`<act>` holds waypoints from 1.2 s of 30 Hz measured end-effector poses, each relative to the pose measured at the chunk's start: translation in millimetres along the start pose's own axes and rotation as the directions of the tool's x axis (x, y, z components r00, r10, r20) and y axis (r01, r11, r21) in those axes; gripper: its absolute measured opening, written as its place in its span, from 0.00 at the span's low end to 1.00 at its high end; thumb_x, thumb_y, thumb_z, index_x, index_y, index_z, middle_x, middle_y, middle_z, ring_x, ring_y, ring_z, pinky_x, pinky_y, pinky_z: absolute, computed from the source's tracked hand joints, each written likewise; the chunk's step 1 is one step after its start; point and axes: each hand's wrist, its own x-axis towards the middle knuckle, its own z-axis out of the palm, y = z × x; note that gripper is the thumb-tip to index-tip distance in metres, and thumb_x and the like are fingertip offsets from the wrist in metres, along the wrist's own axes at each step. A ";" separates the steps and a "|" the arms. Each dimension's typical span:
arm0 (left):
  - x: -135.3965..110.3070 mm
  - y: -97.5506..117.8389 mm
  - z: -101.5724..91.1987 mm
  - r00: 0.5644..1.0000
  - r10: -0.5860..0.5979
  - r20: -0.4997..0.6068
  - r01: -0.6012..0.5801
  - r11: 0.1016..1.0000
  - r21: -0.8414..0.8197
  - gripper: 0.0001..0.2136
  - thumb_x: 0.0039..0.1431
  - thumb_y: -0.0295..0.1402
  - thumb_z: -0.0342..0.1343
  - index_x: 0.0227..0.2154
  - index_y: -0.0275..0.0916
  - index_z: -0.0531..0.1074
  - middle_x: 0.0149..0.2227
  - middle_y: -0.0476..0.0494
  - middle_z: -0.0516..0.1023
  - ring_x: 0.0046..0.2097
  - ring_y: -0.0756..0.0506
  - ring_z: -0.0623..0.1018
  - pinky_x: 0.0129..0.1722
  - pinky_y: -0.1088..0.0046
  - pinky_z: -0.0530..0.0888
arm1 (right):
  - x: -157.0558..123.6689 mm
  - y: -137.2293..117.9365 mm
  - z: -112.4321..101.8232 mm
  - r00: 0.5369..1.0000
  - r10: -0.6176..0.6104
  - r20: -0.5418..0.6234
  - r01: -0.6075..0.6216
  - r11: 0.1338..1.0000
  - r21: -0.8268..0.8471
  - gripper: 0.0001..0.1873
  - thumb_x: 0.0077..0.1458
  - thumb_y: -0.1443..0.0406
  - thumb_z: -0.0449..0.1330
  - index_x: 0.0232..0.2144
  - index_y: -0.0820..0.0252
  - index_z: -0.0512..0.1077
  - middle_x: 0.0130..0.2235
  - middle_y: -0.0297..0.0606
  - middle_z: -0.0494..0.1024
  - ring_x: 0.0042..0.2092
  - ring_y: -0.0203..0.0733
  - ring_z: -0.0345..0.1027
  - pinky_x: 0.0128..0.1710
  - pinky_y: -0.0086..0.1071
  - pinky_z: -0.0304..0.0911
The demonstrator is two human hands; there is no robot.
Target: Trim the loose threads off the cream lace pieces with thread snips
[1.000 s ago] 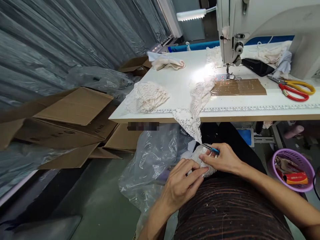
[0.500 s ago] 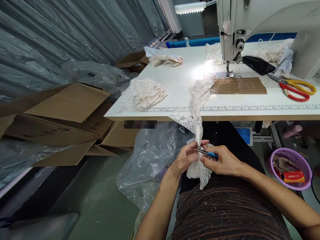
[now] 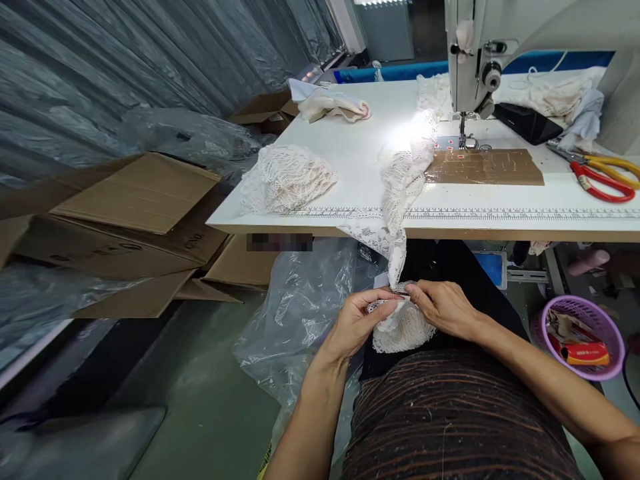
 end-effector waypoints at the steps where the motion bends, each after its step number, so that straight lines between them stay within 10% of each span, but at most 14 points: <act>1: -0.1 1.3 0.3 1.000 0.001 -0.007 -0.001 1.000 0.017 0.15 0.51 0.45 0.66 0.32 0.36 0.83 0.37 0.39 0.85 0.40 0.41 0.81 0.43 0.69 0.74 | 2.0 -1.3 0.3 1.000 0.008 -0.003 -0.008 1.000 -0.017 0.27 0.68 0.50 0.42 0.24 0.57 0.63 0.22 0.30 0.63 0.25 0.35 0.53 0.27 0.29 0.47; 17: 4.9 17.3 1.5 0.999 0.003 0.054 -0.015 0.977 0.211 0.13 0.53 0.42 0.60 0.26 0.36 0.78 0.26 0.48 0.76 0.29 0.49 0.70 0.30 0.75 0.68 | 0.2 -2.3 0.6 0.997 0.017 -0.069 -0.035 0.961 -0.276 0.21 0.66 0.54 0.49 0.24 0.58 0.67 0.21 0.32 0.64 0.23 0.35 0.54 0.26 0.31 0.40; 26: 13.1 16.1 -9.0 0.990 0.099 -0.104 -0.077 0.977 0.197 0.13 0.57 0.45 0.58 0.32 0.38 0.73 0.26 0.51 0.71 0.28 0.50 0.69 0.28 0.76 0.66 | 7.2 4.5 -2.3 0.940 0.108 -0.322 -0.043 0.978 0.203 0.24 0.55 0.46 0.53 0.19 0.55 0.55 0.20 0.27 0.55 0.23 0.33 0.49 0.23 0.28 0.49; 30: 25.2 11.7 -1.4 0.930 0.231 -0.287 -0.113 0.920 0.375 0.12 0.51 0.39 0.64 0.36 0.39 0.74 0.25 0.53 0.73 0.25 0.50 0.70 0.26 0.76 0.65 | 19.4 -5.5 -2.8 0.884 0.097 -0.457 0.019 0.970 0.243 0.21 0.53 0.50 0.55 0.19 0.55 0.56 0.19 0.27 0.57 0.22 0.32 0.49 0.22 0.27 0.49; 36: 23.6 7.7 24.0 0.751 0.654 -0.087 -0.398 0.555 0.730 0.11 0.61 0.29 0.53 0.23 0.39 0.74 0.22 0.49 0.74 0.25 0.51 0.72 0.26 0.76 0.65 | 31.2 -21.6 -0.3 0.851 0.021 -0.524 0.005 0.999 0.047 0.14 0.52 0.53 0.60 0.28 0.57 0.71 0.21 0.30 0.68 0.24 0.36 0.61 0.25 0.29 0.56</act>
